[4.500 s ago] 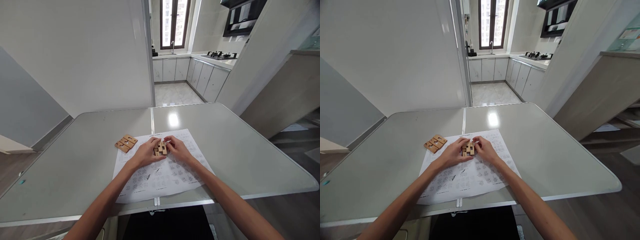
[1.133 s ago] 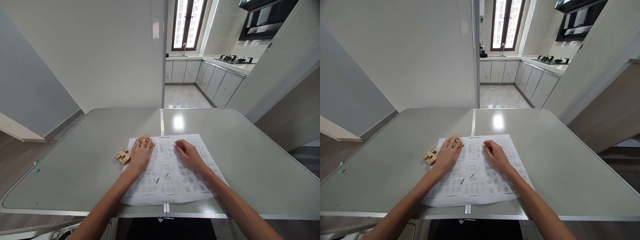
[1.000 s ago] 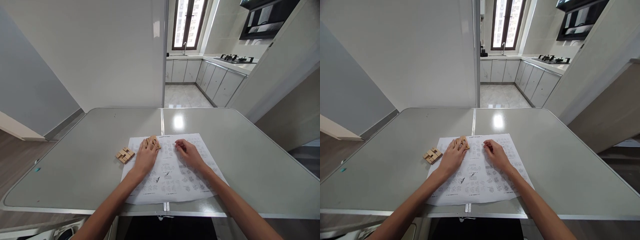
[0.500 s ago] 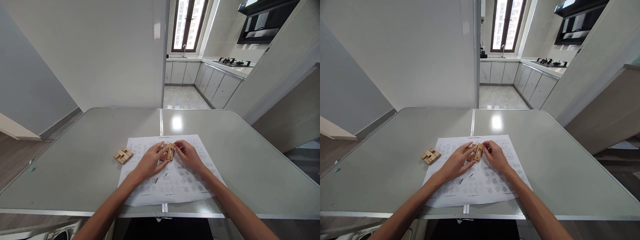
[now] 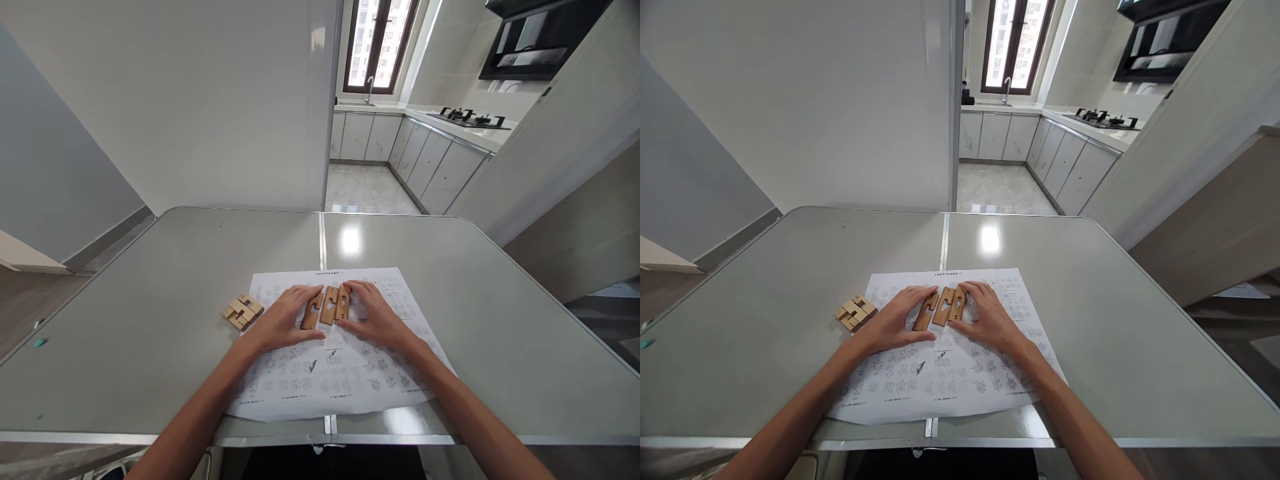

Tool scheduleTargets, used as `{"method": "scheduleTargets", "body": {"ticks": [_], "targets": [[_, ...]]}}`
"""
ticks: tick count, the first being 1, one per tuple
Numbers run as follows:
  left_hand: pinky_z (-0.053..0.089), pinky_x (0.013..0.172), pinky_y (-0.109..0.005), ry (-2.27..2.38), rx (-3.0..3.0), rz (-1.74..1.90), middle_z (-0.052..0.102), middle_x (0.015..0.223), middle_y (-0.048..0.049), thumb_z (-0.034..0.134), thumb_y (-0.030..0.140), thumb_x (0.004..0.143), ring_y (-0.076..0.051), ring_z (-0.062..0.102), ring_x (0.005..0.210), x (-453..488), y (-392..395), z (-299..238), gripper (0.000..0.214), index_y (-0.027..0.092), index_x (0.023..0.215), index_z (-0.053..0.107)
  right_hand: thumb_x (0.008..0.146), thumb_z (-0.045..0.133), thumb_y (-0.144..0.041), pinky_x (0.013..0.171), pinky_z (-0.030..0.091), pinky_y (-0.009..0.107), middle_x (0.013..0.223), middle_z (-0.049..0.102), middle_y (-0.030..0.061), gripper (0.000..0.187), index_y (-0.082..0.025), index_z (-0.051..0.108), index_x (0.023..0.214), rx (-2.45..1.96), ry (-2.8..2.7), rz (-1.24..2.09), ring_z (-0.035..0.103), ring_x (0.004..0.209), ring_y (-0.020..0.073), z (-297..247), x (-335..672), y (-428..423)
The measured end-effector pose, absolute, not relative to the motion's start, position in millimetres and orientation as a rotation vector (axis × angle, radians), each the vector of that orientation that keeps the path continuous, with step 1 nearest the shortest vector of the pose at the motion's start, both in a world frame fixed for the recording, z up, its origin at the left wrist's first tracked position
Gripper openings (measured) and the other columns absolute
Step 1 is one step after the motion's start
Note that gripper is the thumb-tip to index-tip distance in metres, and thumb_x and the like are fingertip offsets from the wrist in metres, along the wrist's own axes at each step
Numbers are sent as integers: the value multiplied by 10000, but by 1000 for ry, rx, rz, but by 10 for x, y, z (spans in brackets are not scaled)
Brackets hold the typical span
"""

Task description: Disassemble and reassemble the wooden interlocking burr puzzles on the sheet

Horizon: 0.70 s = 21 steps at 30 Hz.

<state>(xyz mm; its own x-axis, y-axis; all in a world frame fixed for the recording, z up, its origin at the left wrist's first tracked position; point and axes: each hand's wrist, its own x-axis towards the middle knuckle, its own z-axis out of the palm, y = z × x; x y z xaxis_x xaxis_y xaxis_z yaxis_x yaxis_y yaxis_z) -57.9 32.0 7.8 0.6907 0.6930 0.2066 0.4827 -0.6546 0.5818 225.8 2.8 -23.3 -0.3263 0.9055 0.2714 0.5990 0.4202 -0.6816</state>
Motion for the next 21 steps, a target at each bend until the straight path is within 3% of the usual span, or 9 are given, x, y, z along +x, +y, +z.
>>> {"method": "scheduleTargets", "body": {"ticks": [3, 7, 11, 16, 21], "targets": [[454, 1212, -555, 904, 2422, 589, 515, 1606, -151, 804, 533, 890, -355, 505, 1468, -594, 309, 67, 920, 282, 1651, 350, 875, 818, -421, 1181, 459, 611, 1493, 541, 109, 713, -337, 453, 1481, -1277, -1995, 677, 505, 1409, 355, -217, 2267, 24], [468, 1202, -533, 945, 2470, 563, 498, 1628, -148, 634, 345, 1012, -331, 517, 1467, -610, 282, 75, 759, 258, 1676, 277, 854, 833, -401, 1152, 499, 585, 1458, 565, 104, 687, -332, 480, 1439, -1286, -1935, 712, 567, 1348, 346, -216, 2282, 27], [482, 1180, -525, 1022, 2548, 599, 520, 1596, -140, 557, 280, 1036, -325, 533, 1440, -581, 271, 51, 635, 249, 1631, 337, 875, 806, -373, 1192, 465, 591, 1524, 521, 94, 700, -362, 450, 1477, -1309, -1954, 668, 519, 1415, 349, -235, 2288, 29], [565, 977, -490, 1321, 2544, 710, 619, 1313, -155, 648, 389, 992, -321, 634, 1164, -524, 260, -50, 394, 189, 1319, 559, 900, 784, -403, 1212, 430, 616, 1545, 508, 97, 712, -363, 424, 1513, -1316, -1997, 651, 444, 1484, 361, -251, 2269, 32], [521, 836, -434, 1494, 2556, 694, 628, 1035, -103, 653, 402, 984, -278, 595, 931, -480, 247, -66, 226, 186, 991, 584, 862, 821, -412, 1156, 483, 615, 1487, 553, 111, 719, -334, 460, 1478, -1345, -1967, 623, 529, 1394, 369, -252, 2263, 33]]}}
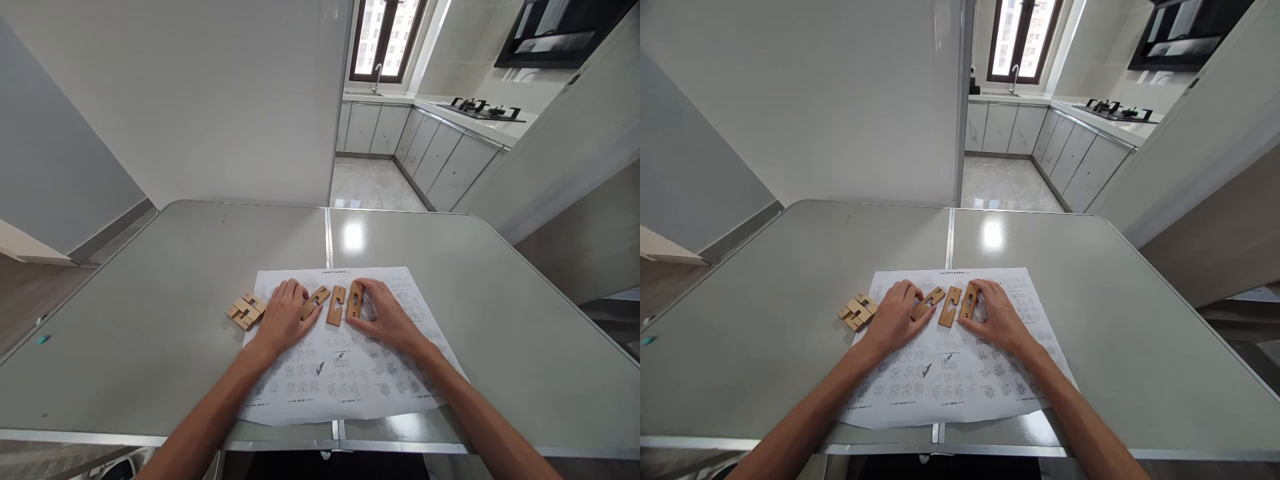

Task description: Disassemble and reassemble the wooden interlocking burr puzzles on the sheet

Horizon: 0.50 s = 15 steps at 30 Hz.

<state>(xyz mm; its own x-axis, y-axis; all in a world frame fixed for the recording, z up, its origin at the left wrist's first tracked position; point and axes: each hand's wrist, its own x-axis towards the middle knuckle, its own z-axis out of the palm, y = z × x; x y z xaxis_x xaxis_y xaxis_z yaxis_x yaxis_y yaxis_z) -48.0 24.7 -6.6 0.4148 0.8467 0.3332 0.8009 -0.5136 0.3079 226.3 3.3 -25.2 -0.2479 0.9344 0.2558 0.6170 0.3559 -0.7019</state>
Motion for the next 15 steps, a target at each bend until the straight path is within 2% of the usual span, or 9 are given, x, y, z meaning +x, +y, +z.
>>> {"method": "scheduleTargets", "body": {"ticks": [5, 10, 15], "targets": [[481, 812, -406, 1542, 2557, 668, 617, 994, -91, 622, 379, 1009, -262, 560, 891, -462, 247, -52, 216, 193, 919, 558, 876, 815, -388, 1141, 516, 592, 1506, 528, 111, 660, -336, 488, 1447, -1353, -1919, 573, 537, 1393, 354, -254, 2249, 25], [437, 785, -383, 1536, 2414, 696, 619, 955, -79, 490, 339, 1064, -244, 542, 843, -436, 233, -19, 256, 199, 859, 552, 892, 814, -371, 1168, 494, 591, 1495, 540, 111, 635, -329, 502, 1443, -1290, -1885, 496, 528, 1410, 346, -232, 2233, 28], [336, 631, -298, 1336, 1816, 758, 483, 705, 25, 391, 508, 1100, -157, 410, 618, -379, 186, 135, 408, 202, 966, 625, 891, 832, -375, 1129, 513, 582, 1499, 557, 113, 622, -332, 525, 1430, -1174, -1802, 501, 534, 1408, 350, -168, 2188, 6]]}}
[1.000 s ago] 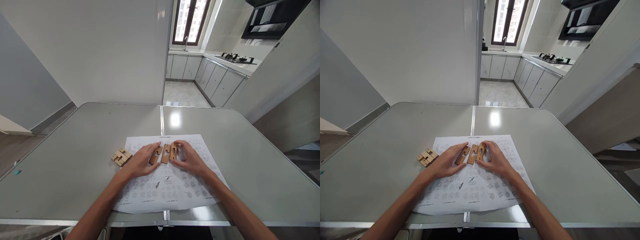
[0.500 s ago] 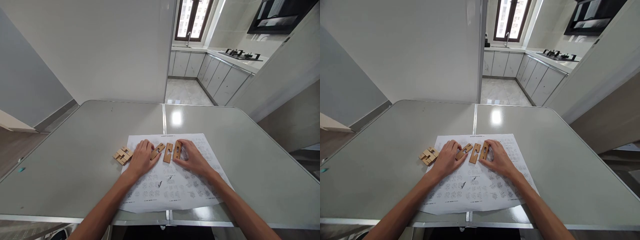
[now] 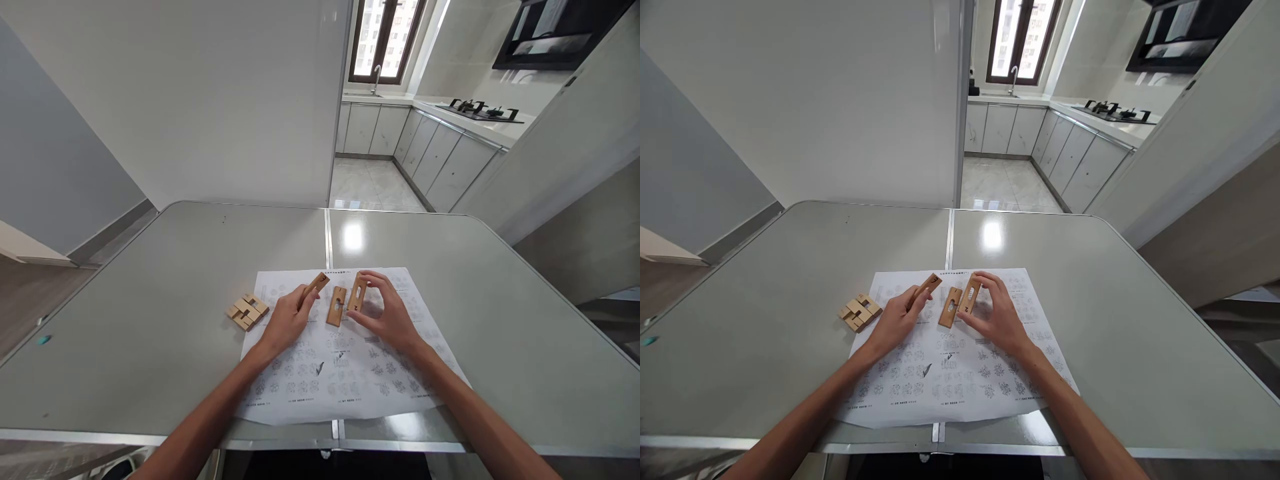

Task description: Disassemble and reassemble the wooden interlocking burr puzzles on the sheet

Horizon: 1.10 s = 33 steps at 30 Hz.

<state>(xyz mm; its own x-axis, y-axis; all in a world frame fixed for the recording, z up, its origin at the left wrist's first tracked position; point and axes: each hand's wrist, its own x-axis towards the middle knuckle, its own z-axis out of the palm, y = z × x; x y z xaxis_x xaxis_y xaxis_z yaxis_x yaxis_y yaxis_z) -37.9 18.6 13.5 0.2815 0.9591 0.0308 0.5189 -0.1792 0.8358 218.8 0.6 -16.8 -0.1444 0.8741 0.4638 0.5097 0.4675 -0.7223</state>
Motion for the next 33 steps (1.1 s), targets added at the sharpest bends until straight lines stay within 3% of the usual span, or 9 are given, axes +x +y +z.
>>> {"method": "scheduleTargets", "body": {"ticks": [3, 7, 14, 22, 27, 33], "targets": [[299, 587, -264, 1090, 1498, 790, 378, 676, 57, 414, 614, 1071, -124, 330, 584, -357, 180, 191, 459, 199, 994, 595, 880, 850, -398, 1116, 520, 577, 1493, 578, 102, 601, -339, 558, 1403, -1131, -1717, 599, 554, 1392, 347, -141, 2156, -9], [199, 499, -215, 815, 1195, 673, 305, 656, 91, 448, 610, 1065, -90, 201, 528, -347, 178, 201, 395, 221, 1016, 502, 873, 866, -417, 1179, 493, 560, 1496, 592, 67, 592, -359, 584, 1391, -1010, -1578, 880, 559, 1407, 318, -146, 2143, -1], [207, 434, -199, 700, 1115, 534, 438, 708, 62, 523, 575, 1053, -55, 252, 483, -291, 136, 206, 395, 212, 905, 481, 794, 932, -474, 1273, 423, 542, 1489, 626, 63, 663, -354, 615, 1363, -818, -1402, 1188, 556, 1451, 309, -138, 2128, -19], [170, 436, -222, 726, 1099, 528, 361, 682, 71, 539, 592, 1037, -75, 199, 504, -273, 143, 210, 406, 224, 883, 460, 819, 794, -736, 1243, 451, 593, 1538, 594, 105, 704, -344, 563, 1355, -866, -1418, 1171, 548, 1468, 351, -76, 2107, -32], [181, 470, -244, 723, 1159, 487, 364, 715, 56, 500, 581, 1053, -88, 215, 535, -276, 119, 240, 385, 212, 953, 538, 821, 886, -568, 1271, 418, 582, 1570, 567, 61, 658, -379, 581, 1373, -816, -1465, 1189, 510, 1502, 336, -64, 2126, -50], [192, 466, -249, 719, 1207, 483, 358, 729, 53, 483, 596, 1063, -88, 239, 536, -288, 119, 233, 406, 208, 946, 523, 811, 929, -426, 1286, 397, 592, 1577, 567, 53, 747, -385, 548, 1452, -839, -1543, 1129, 504, 1505, 325, -47, 2160, -80]]}}
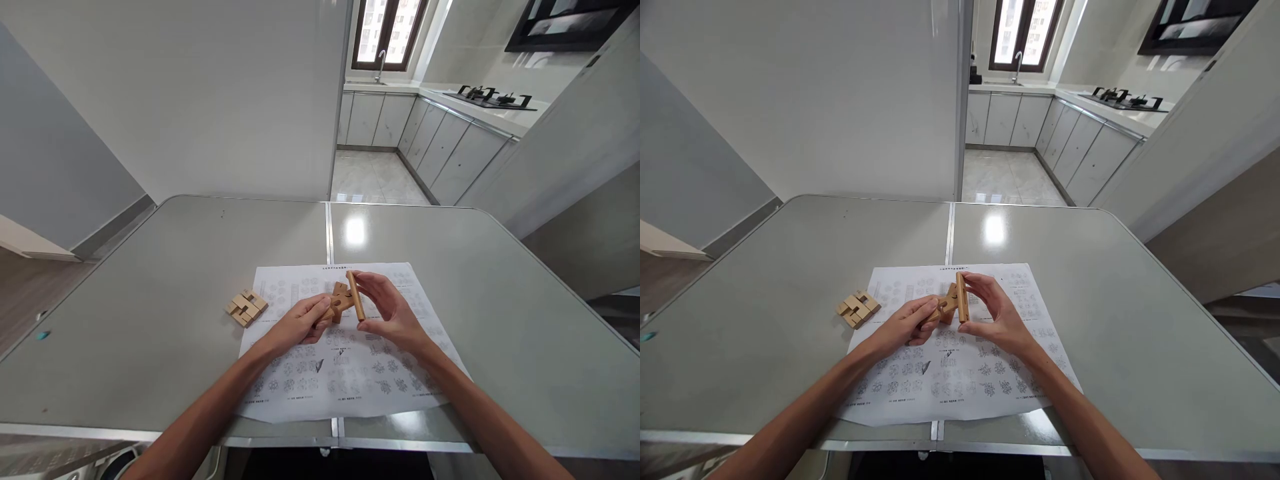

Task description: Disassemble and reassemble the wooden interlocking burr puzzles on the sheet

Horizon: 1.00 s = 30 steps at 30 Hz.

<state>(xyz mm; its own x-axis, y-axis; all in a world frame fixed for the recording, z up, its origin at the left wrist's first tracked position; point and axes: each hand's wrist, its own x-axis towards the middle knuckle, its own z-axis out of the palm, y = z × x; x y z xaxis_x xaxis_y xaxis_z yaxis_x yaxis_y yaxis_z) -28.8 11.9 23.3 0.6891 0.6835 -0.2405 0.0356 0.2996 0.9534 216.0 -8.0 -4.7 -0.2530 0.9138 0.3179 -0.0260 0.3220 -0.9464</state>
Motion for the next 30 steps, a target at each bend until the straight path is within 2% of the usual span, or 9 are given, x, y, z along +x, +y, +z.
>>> {"method": "scheduleTargets", "body": {"ticks": [8, 16, 22, 30], "targets": [[225, 480, -230, 691, 1243, 471, 351, 716, 67, 525, 633, 1034, -85, 245, 551, -288, 117, 241, 448, 191, 966, 544, 799, 939, -422, 1267, 424, 603, 1559, 586, 67, 776, -373, 546, 1467, -784, -1624, 1196, 542, 1472, 342, -20, 2219, -61], [228, 485, -233, 747, 1182, 527, 447, 723, 54, 573, 617, 1014, -69, 282, 525, -252, 108, 268, 438, 210, 891, 465, 784, 918, -550, 1269, 418, 621, 1581, 566, 74, 736, -369, 550, 1395, -875, -1530, 1128, 518, 1495, 344, -58, 2228, -51], [246, 511, -243, 724, 1189, 558, 420, 723, 56, 601, 616, 995, -78, 271, 553, -252, 112, 258, 457, 205, 852, 463, 774, 948, -455, 1273, 415, 611, 1590, 552, 57, 760, -384, 552, 1418, -830, -1551, 1121, 504, 1505, 342, -67, 2238, -53], [274, 573, -260, 716, 1240, 527, 368, 701, 62, 588, 630, 999, -104, 267, 592, -277, 133, 224, 469, 214, 829, 451, 771, 952, -450, 1245, 443, 609, 1600, 547, 51, 799, -401, 537, 1452, -821, -1608, 1181, 515, 1494, 350, -36, 2256, -46]]}}
